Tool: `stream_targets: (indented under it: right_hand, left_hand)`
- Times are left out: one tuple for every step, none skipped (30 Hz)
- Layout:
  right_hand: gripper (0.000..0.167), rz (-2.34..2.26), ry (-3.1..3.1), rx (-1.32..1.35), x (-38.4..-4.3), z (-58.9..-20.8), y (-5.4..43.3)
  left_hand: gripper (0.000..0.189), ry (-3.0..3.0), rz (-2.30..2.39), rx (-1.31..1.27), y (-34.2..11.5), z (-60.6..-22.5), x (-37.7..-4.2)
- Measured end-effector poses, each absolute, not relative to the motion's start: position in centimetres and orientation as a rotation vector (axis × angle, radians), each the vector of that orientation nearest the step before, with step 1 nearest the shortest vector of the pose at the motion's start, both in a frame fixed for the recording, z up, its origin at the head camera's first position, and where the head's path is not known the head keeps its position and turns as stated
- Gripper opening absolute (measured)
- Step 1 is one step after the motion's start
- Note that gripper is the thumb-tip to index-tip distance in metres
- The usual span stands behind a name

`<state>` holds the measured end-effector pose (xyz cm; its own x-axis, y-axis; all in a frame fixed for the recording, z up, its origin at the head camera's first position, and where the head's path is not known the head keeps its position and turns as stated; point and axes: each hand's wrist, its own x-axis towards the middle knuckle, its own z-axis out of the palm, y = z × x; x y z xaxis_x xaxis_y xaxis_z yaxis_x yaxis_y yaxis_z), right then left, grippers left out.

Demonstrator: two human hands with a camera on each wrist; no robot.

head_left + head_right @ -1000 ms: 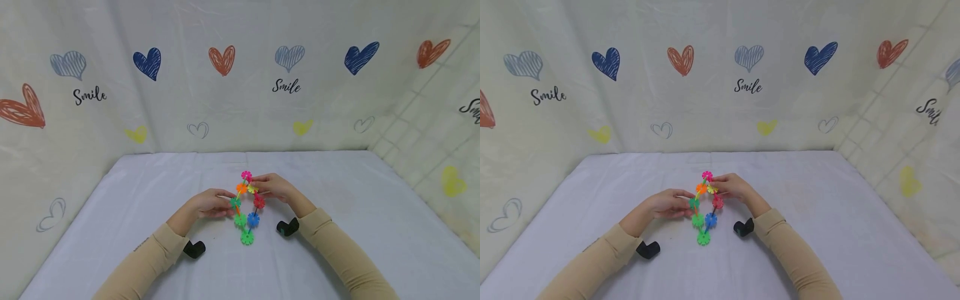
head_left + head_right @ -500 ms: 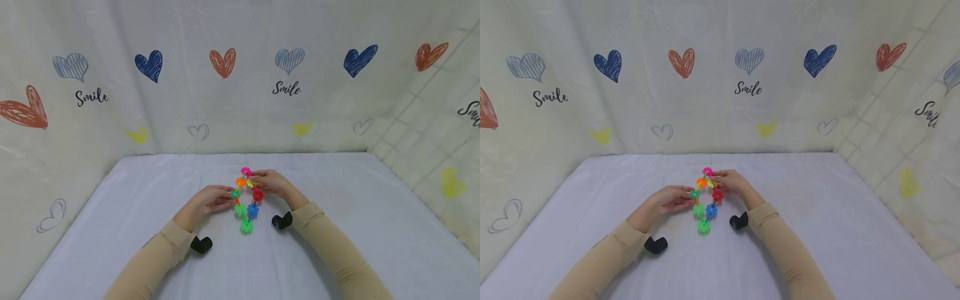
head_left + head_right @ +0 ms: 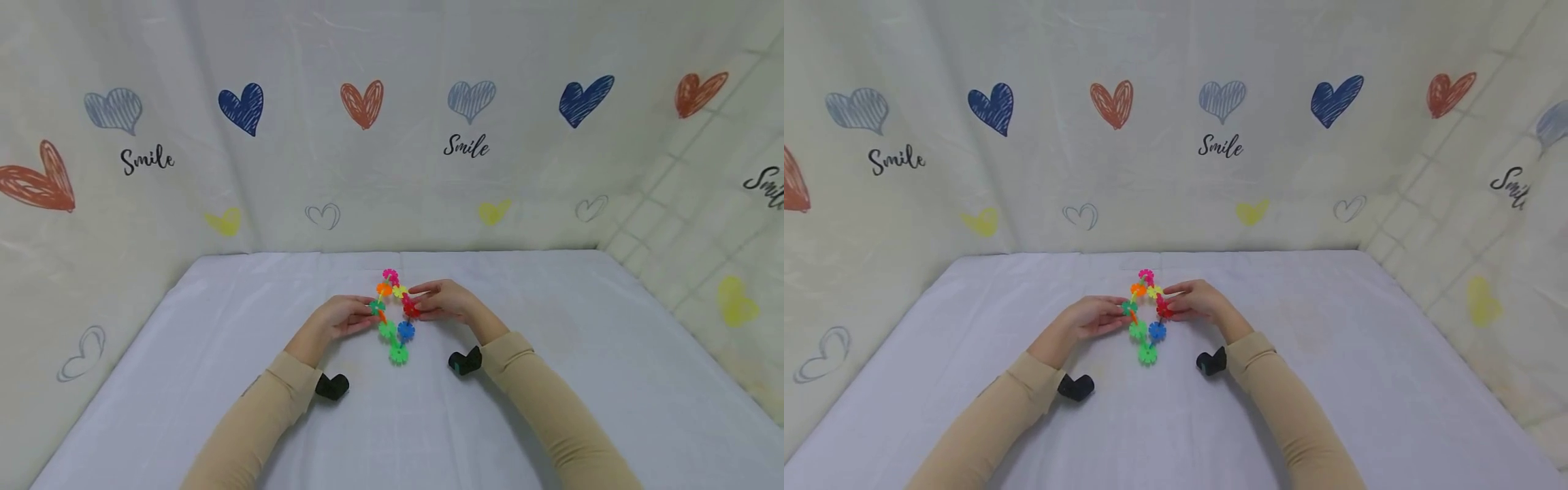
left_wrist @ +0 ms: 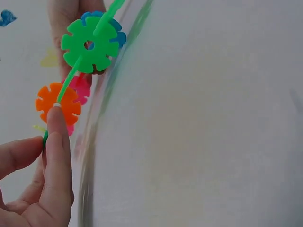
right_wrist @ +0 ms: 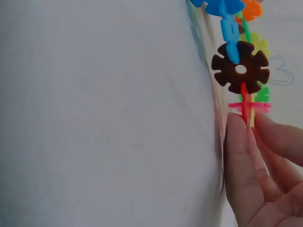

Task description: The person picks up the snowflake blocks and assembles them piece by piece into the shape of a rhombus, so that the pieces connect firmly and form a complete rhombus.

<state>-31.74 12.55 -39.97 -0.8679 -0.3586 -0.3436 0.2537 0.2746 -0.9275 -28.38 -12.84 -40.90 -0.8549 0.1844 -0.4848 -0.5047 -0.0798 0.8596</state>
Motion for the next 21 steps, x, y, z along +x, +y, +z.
stream_targets:
  right_hand:
    - [0.042, -1.636, 2.057, -0.098, -31.79, -40.01, 12.49]
    - [0.042, -1.643, 2.059, -0.094, -31.84, -40.09, 12.44]
    - [0.042, -1.653, 2.058, -0.089, -31.91, -40.17, 12.40]
    - [0.042, -1.658, 2.060, -0.082, -31.93, -40.22, 12.39]
    - [0.042, -1.660, 2.063, -0.076, -31.93, -40.26, 12.38]
    - [0.042, -1.663, 2.064, -0.071, -31.96, -40.31, 12.38]
    - [0.042, -1.663, 2.067, -0.066, -31.98, -40.34, 12.36]
    - [0.042, -1.662, 2.070, -0.063, -32.01, -40.36, 12.34]
    - [0.042, -1.659, 2.072, -0.063, -32.06, -40.39, 12.29]
    - [0.042, -1.653, 2.077, -0.063, -32.08, -40.39, 12.26]
    - [0.042, -1.648, 2.080, -0.064, -32.12, -40.40, 12.20]
    - [0.042, -1.644, 2.083, -0.064, -32.15, -40.40, 12.16]
    - [0.042, -1.640, 2.085, -0.064, -32.17, -40.40, 12.12]
    - [0.042, -1.636, 2.089, -0.065, -32.18, -40.40, 12.09]
    - [0.042, -1.633, 2.092, -0.062, -32.17, -40.39, 12.06]
    - [0.042, -1.629, 2.098, -0.062, -32.14, -40.38, 12.04]
    - [0.042, -1.625, 2.102, -0.062, -32.11, -40.37, 12.02]
    - [0.041, -1.621, 2.105, -0.063, -32.06, -40.35, 12.00]
    - [0.041, -1.617, 2.109, -0.064, -32.01, -40.34, 11.99]
    - [0.041, -1.611, 2.112, -0.067, -31.93, -40.32, 12.00]
    - [0.041, -1.597, 2.122, -0.078, -31.86, -40.29, 12.03]
  left_hand:
    - [0.037, 1.754, 1.979, -0.350, -12.87, -40.86, -28.46]
    - [0.036, 1.771, 1.971, -0.355, -12.89, -40.86, -28.54]
    - [0.035, 1.789, 1.961, -0.353, -12.94, -40.85, -28.59]
    - [0.035, 1.804, 1.948, -0.351, -12.99, -40.87, -28.65]
    - [0.034, 1.824, 1.933, -0.339, -13.04, -40.89, -28.69]
    - [0.034, 1.838, 1.920, -0.332, -13.09, -40.92, -28.77]
    - [0.034, 1.848, 1.907, -0.321, -13.13, -40.96, -28.84]
    - [0.034, 1.856, 1.894, -0.316, -13.17, -41.00, -28.92]
    - [0.034, 1.863, 1.883, -0.305, -13.23, -41.02, -28.99]
    - [0.034, 1.871, 1.869, -0.296, -13.27, -41.03, -29.06]
    - [0.035, 1.883, 1.856, -0.284, -13.32, -40.99, -29.13]
    - [0.035, 1.890, 1.844, -0.281, -13.34, -40.94, -29.20]
    - [0.035, 1.902, 1.831, -0.271, -13.36, -40.89, -29.23]
    - [0.036, 1.915, 1.818, -0.263, -13.37, -40.85, -29.27]
    - [0.036, 1.929, 1.804, -0.254, -13.37, -40.80, -29.29]
    - [0.036, 1.940, 1.793, -0.249, -13.36, -40.76, -29.31]
    - [0.036, 1.948, 1.786, -0.247, -13.35, -40.72, -29.32]
    - [0.035, 1.955, 1.780, -0.245, -13.37, -40.75, -29.33]
    - [0.035, 1.961, 1.775, -0.240, -13.41, -40.78, -29.33]
    - [0.035, 1.964, 1.773, -0.236, -13.47, -40.83, -29.33]
    - [0.034, 1.971, 1.768, -0.229, -13.58, -40.89, -29.33]
